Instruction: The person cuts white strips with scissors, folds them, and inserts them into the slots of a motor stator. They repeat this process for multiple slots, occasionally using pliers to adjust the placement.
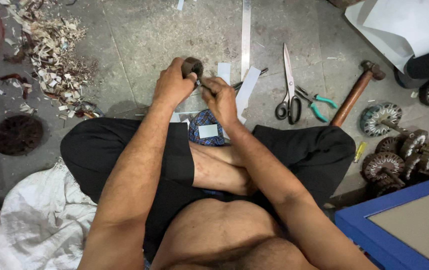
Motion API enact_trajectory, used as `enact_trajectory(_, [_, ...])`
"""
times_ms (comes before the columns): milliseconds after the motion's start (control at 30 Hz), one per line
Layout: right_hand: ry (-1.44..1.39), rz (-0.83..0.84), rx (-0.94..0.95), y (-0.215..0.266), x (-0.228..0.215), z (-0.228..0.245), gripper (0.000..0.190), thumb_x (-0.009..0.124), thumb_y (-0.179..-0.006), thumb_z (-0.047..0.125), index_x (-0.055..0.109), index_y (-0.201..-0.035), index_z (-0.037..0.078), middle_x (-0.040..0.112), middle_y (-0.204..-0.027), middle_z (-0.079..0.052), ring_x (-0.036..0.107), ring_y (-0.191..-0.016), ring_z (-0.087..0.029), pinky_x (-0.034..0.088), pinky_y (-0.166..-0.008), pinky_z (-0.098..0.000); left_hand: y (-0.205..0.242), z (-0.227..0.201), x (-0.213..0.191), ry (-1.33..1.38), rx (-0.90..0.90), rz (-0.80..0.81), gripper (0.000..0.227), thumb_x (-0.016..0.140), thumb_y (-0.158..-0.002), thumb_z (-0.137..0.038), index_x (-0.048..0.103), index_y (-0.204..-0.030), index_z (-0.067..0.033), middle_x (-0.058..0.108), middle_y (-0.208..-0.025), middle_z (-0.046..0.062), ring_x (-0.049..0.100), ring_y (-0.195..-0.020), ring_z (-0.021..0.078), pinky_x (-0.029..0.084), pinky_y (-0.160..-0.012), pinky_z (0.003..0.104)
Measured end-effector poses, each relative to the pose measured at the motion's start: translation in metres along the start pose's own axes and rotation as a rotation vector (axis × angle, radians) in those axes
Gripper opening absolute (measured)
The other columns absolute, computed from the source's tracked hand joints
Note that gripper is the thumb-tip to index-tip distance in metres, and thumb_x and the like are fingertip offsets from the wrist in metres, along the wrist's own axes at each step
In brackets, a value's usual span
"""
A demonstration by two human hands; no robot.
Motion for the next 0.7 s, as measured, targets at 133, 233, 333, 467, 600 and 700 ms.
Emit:
enact_trajectory(133, [0.145,-0.082,-0.179,0.012,0.001,0.008,0.031,0.074,-0.088,0.002,0.072,-0.119,-0.001,0.066,-0.109,-0.014,0.069,-0.094,-0.029,0.056,-0.082,-0.0380,0.009,-0.009,-0.001,-0.029,0.044,-0.025,0.050,0.075,-0.086,-0.032,0.062,-0.128,-0.0085,0.072,-0.117,0.021,0.066,-0.112,0.0430,0.053,-0.095,0.050])
enact_trajectory(233, [0.249,-0.064,-0.071,0.011,0.001,0.002,0.025,0.074,-0.088,0.003,0.073,-0.113,0.001,0.061,-0.096,-0.016,0.066,-0.090,-0.034,0.053,-0.080,-0.0424,0.012,-0.012,-0.002,-0.029,0.051,-0.002,0.051,0.076,-0.083,-0.033,0.064,-0.128,-0.0110,0.073,-0.115,0.018,0.067,-0.110,0.0413,0.054,-0.094,0.049])
enact_trajectory(333, [0.378,-0.038,-0.076,0.007,0.001,0.004,0.017,0.072,-0.088,0.005,0.070,-0.105,0.004,0.060,-0.099,-0.014,0.067,-0.093,-0.034,0.054,-0.081,-0.0442,0.013,-0.014,0.000,-0.050,0.109,0.022,0.058,0.079,-0.081,-0.037,0.062,-0.129,-0.0106,0.074,-0.113,0.017,0.068,-0.109,0.0402,0.054,-0.093,0.048])
enact_trajectory(467, [0.538,-0.048,-0.040,0.008,0.001,0.005,0.025,0.069,-0.091,0.015,0.071,-0.115,0.010,0.064,-0.105,-0.010,0.068,-0.091,-0.035,0.055,-0.073,-0.0471,0.010,-0.010,0.007,-0.123,0.186,0.028,0.076,0.086,-0.074,-0.049,0.061,-0.131,-0.0069,0.074,-0.112,0.018,0.067,-0.107,0.0415,0.053,-0.093,0.048])
enact_trajectory(600, [0.621,0.003,-0.011,0.008,0.002,0.007,0.028,0.065,-0.096,0.020,0.070,-0.122,0.013,0.064,-0.106,-0.010,0.069,-0.087,-0.036,0.055,-0.069,-0.0488,0.006,-0.003,0.009,-0.131,0.221,0.046,0.085,0.087,-0.071,-0.058,0.060,-0.131,-0.0046,0.074,-0.114,0.018,0.069,-0.107,0.0399,0.054,-0.094,0.047])
enact_trajectory(700, [0.627,0.048,-0.017,0.005,-0.002,0.007,0.030,0.062,-0.098,0.020,0.069,-0.126,0.013,0.064,-0.108,-0.011,0.069,-0.086,-0.036,0.055,-0.070,-0.0489,0.006,-0.003,0.010,-0.201,0.193,0.076,0.085,0.086,-0.073,-0.061,0.061,-0.133,-0.0065,0.074,-0.112,0.018,0.068,-0.107,0.0410,0.053,-0.094,0.048])
Point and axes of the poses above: each hand's wrist, its own y-axis away from the middle knuckle, its own x-axis out of the palm, z = x × y, the point moved 5 cm from there along -y, towards the middle knuckle
